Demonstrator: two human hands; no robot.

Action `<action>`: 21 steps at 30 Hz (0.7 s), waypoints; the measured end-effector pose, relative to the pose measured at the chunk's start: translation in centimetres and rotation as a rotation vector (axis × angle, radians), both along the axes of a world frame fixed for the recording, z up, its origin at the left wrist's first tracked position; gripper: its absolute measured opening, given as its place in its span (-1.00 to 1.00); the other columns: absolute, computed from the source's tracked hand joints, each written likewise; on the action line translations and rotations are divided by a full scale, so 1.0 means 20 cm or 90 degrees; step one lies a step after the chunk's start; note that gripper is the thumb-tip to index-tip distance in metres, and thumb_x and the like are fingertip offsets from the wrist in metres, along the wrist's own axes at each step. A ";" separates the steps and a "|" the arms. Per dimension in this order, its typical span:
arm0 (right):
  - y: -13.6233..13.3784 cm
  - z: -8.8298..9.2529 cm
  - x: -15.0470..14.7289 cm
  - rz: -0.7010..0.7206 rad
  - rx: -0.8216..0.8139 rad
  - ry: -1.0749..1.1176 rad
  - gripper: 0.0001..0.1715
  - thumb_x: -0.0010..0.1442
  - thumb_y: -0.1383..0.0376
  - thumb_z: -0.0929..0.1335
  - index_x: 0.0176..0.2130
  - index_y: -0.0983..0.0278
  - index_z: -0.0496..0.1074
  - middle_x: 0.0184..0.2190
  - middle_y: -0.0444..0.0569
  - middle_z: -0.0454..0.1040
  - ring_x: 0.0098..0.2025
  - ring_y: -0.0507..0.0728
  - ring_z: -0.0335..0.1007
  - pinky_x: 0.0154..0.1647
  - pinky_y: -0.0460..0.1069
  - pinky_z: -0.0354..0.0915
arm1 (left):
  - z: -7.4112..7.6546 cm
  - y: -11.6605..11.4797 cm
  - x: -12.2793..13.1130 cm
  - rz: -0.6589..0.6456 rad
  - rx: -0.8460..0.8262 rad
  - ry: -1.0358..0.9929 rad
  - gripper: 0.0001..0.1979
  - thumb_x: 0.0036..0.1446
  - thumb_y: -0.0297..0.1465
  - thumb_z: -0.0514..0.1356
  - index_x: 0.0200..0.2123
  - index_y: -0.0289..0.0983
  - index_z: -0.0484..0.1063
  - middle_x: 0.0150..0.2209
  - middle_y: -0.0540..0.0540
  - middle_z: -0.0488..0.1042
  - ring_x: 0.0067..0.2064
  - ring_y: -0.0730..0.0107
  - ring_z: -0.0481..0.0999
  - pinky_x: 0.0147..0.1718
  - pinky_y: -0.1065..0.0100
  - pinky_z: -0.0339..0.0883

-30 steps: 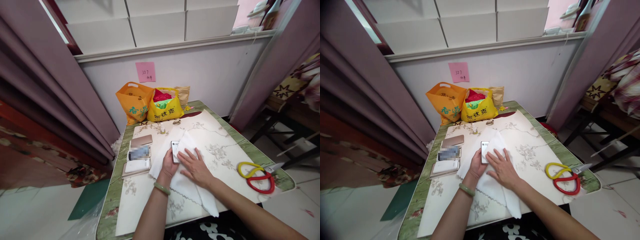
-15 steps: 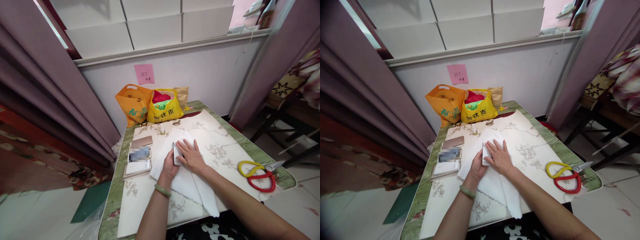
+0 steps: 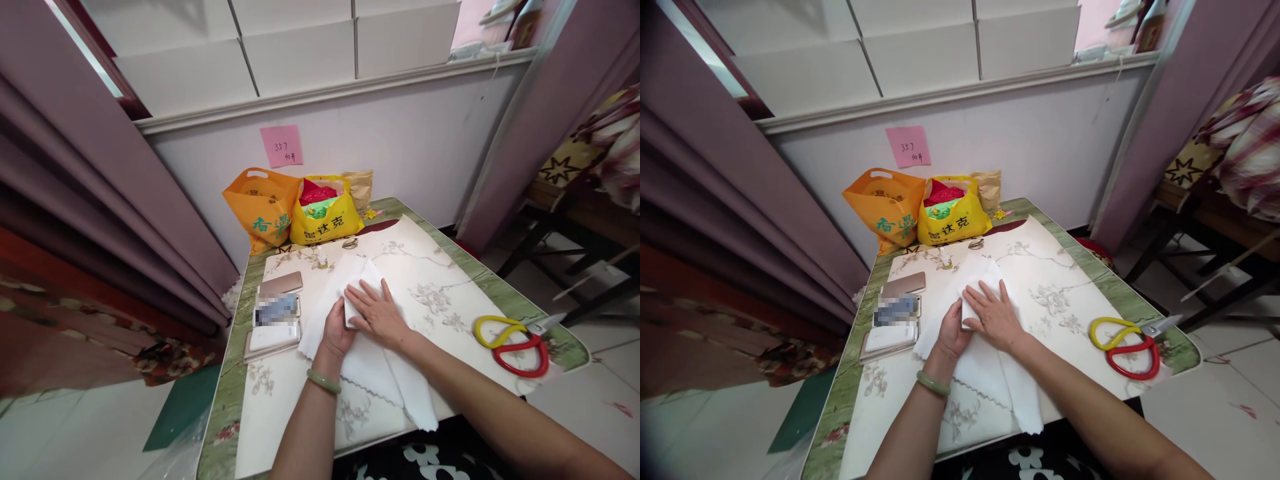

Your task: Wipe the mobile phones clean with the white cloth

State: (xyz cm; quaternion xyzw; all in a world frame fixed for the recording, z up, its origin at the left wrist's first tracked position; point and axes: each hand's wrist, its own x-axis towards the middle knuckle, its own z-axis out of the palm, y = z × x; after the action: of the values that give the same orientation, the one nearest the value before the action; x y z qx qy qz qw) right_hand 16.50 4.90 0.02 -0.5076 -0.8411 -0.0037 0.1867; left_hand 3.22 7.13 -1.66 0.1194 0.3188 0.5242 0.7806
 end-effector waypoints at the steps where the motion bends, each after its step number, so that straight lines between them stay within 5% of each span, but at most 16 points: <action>1: 0.03 0.00 0.00 -0.022 0.000 0.003 -0.29 0.35 -0.05 0.12 0.37 0.08 -0.10 0.34 -0.09 0.06 0.39 0.30 -0.19 0.31 0.43 -0.46 | 0.00 0.00 0.00 -0.010 0.009 -0.011 -0.73 0.17 -0.38 0.14 -0.08 -0.30 0.49 -0.02 -0.12 0.54 0.12 0.25 0.43 0.12 0.29 0.28; 5: -0.02 -0.01 0.04 -0.038 0.015 0.000 -0.29 0.35 -0.02 0.13 0.37 0.12 -0.08 0.33 -0.07 0.08 0.38 0.31 -0.16 0.32 0.42 -0.45 | 0.03 0.00 0.01 -0.035 0.013 -0.042 -0.71 0.18 -0.39 0.13 -0.06 -0.34 0.49 -0.04 -0.16 0.55 0.08 0.24 0.46 0.11 0.29 0.30; 12: -0.27 0.00 0.07 0.098 0.032 -0.032 -0.26 0.34 -0.02 0.18 0.37 0.15 -0.07 0.31 -0.07 0.14 0.39 0.29 -0.21 0.32 0.41 -0.55 | 0.05 0.00 0.01 -0.054 -0.016 -0.023 -0.70 0.15 -0.33 0.15 -0.12 -0.39 0.50 -0.15 -0.20 0.59 -0.05 0.22 0.54 0.08 0.25 0.32; 17: -0.09 0.01 0.01 0.045 0.014 -0.011 -0.33 0.36 -0.02 0.14 0.35 0.11 -0.03 0.32 -0.12 0.11 0.39 0.28 -0.19 0.31 0.42 -0.53 | 0.04 -0.01 0.01 0.013 -0.043 0.040 -0.82 0.15 -0.37 0.15 -0.24 -0.31 0.49 -0.23 -0.09 0.58 -0.05 0.33 0.53 0.08 0.35 0.29; 21: 0.04 0.05 -0.03 -0.022 0.013 -0.007 -0.34 0.36 -0.05 0.10 0.34 0.12 0.03 0.32 -0.11 0.12 0.39 0.29 -0.19 0.32 0.43 -0.48 | 0.05 -0.02 0.02 -0.026 -0.027 0.031 -0.77 0.15 -0.37 0.15 -0.14 -0.27 0.49 -0.13 -0.09 0.57 0.03 0.28 0.48 0.12 0.29 0.26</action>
State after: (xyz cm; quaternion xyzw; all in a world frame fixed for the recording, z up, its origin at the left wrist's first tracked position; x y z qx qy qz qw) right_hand 15.88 5.70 0.92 -0.5204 -0.8330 -0.0183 0.1870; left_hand 3.56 6.68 -0.63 0.1222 0.3462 0.4983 0.7854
